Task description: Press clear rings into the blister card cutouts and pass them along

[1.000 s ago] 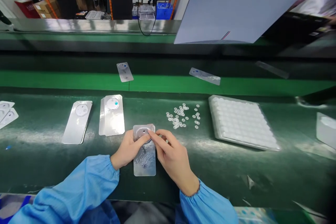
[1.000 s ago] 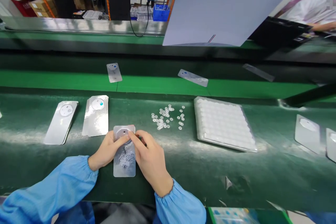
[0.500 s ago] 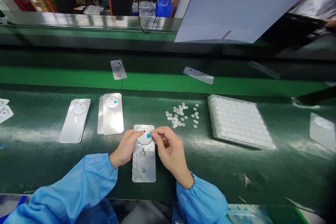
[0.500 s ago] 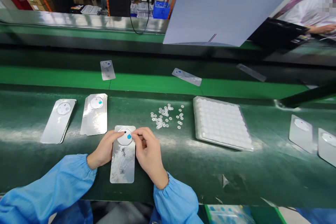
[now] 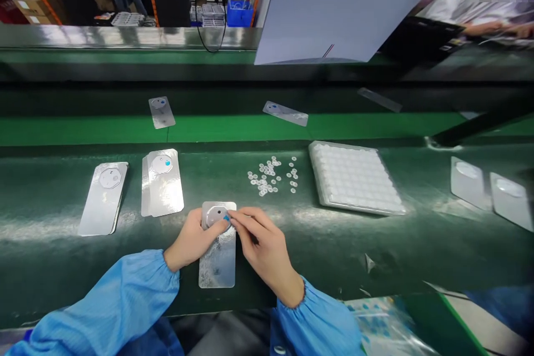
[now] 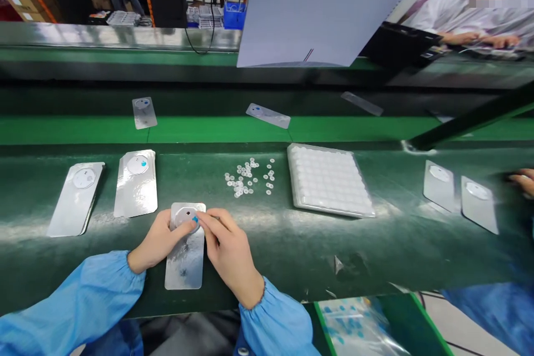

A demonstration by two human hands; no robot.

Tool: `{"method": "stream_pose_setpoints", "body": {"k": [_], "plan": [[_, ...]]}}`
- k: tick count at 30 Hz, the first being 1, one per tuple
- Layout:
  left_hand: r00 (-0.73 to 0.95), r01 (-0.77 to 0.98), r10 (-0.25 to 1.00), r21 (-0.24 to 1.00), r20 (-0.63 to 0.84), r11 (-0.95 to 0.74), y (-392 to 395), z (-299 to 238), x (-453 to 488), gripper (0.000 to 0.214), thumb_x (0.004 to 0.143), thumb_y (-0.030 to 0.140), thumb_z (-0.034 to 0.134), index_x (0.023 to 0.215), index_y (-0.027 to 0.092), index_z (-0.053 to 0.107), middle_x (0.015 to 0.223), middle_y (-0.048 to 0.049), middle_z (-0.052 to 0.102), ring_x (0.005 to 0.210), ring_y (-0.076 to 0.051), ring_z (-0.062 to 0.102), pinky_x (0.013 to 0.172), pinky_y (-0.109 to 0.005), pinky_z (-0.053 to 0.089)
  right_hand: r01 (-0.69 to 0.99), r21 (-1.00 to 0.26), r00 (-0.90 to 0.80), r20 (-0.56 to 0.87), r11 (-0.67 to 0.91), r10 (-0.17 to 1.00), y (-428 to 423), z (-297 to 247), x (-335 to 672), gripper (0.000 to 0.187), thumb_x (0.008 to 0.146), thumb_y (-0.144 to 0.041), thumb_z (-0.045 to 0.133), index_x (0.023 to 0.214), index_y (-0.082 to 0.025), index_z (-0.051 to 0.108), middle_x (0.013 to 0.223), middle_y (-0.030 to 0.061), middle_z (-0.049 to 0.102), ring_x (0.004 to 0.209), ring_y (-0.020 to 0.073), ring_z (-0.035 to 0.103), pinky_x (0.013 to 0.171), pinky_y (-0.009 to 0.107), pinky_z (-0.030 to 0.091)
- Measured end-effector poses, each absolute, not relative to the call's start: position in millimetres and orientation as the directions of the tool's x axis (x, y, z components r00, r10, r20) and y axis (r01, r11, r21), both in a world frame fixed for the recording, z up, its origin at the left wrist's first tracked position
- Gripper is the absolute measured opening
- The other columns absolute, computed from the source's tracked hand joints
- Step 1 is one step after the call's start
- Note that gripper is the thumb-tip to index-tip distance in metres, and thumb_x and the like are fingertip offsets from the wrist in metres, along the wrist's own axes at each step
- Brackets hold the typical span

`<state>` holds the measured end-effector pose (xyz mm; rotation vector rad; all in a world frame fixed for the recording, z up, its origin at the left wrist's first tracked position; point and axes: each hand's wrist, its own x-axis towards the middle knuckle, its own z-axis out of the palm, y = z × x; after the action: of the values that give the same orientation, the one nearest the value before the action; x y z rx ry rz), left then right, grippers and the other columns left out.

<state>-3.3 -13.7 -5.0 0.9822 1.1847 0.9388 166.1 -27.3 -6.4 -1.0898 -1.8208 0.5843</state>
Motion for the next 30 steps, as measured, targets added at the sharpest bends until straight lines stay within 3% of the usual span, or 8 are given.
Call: {"method": "stream_pose_setpoints", "body": {"k": [6,11,18,24,27,30], "plan": [[0.146,-0.153,0.944,0.936,-0.296,0.317,-13.8,-4.7,-4.0,0.018,0.074,0.029,0.074,0.072,0.016,0.063,0.068,0.0012,0.059,0.063,-0.012,0.05,0.06,-0.024,0.04,0.443,-0.726,-0.166,0.511,0.527,0.843,-31.2,-3.8,164.1,0.034,0.102,-0.013,0.055,0.124,-0.028,0.074,0.1,0.0074,0.07,0.085,0.0191,0.07,0.076,0.03,0.06],[0.114,-0.124,0.948,0.943,-0.296,0.309,-15.0,-5.9,-3.1,0.019,0.077,0.03,0.073,0.072,0.016,0.061,0.069,0.001,0.058,0.065,-0.013,0.05,0.06,-0.024,0.04,0.573,-0.612,-0.245,0.507,0.546,0.826,-36.2,-10.7,160.9,0.035,0.103,-0.014,0.053,0.128,-0.027,0.072,0.106,0.0089,0.069,0.071,0.0158,0.067,0.069,0.029,0.059],[0.174,-0.166,0.937,0.929,-0.302,0.331,-16.3,-6.7,-5.5,0.02,0.077,0.034,0.069,0.074,0.016,0.062,0.07,0.0003,0.056,0.066,-0.014,0.05,0.06,-0.025,0.041,0.615,-0.575,-0.285,0.476,0.54,0.832,-32.6,-11.7,161.8,0.034,0.104,-0.014,0.051,0.129,-0.026,0.07,0.107,0.0089,0.071,0.088,0.0197,0.073,0.079,0.03,0.061],[0.204,-0.132,0.924,0.926,-0.324,0.354,-16.0,-9.3,-7.1,0.018,0.073,0.03,0.062,0.064,0.017,0.053,0.063,0.0037,0.045,0.061,-0.011,0.04,0.055,-0.024,0.033,0.632,-0.523,-0.295,0.521,0.573,0.801,-28.2,-11.0,159.3,0.021,0.105,-0.015,0.053,0.113,-0.022,0.071,0.1,0.0074,0.073,0.088,0.0187,0.072,0.082,0.03,0.059],[0.205,-0.135,0.927,0.929,-0.315,0.345,-15.8,-8.2,-7.0,0.018,0.073,0.03,0.063,0.064,0.016,0.054,0.062,0.0039,0.045,0.061,-0.01,0.04,0.054,-0.023,0.032,0.604,-0.592,-0.255,0.491,0.534,0.833,-28.1,-11.8,158.6,0.019,0.105,-0.015,0.051,0.107,-0.021,0.069,0.101,0.0084,0.072,0.09,0.0193,0.071,0.079,0.03,0.058],[0.221,-0.189,0.914,0.905,-0.34,0.382,-16.0,-9.5,-7.2,0.019,0.075,0.031,0.067,0.068,0.015,0.059,0.063,0.0033,0.051,0.06,-0.01,0.045,0.055,-0.022,0.034,0.483,-0.77,-0.176,0.381,0.417,0.908,-25.3,-12.5,156.1,0.019,0.105,-0.022,0.051,0.098,-0.021,0.069,0.095,0.0076,0.068,0.081,0.0184,0.067,0.069,0.029,0.055]]}}
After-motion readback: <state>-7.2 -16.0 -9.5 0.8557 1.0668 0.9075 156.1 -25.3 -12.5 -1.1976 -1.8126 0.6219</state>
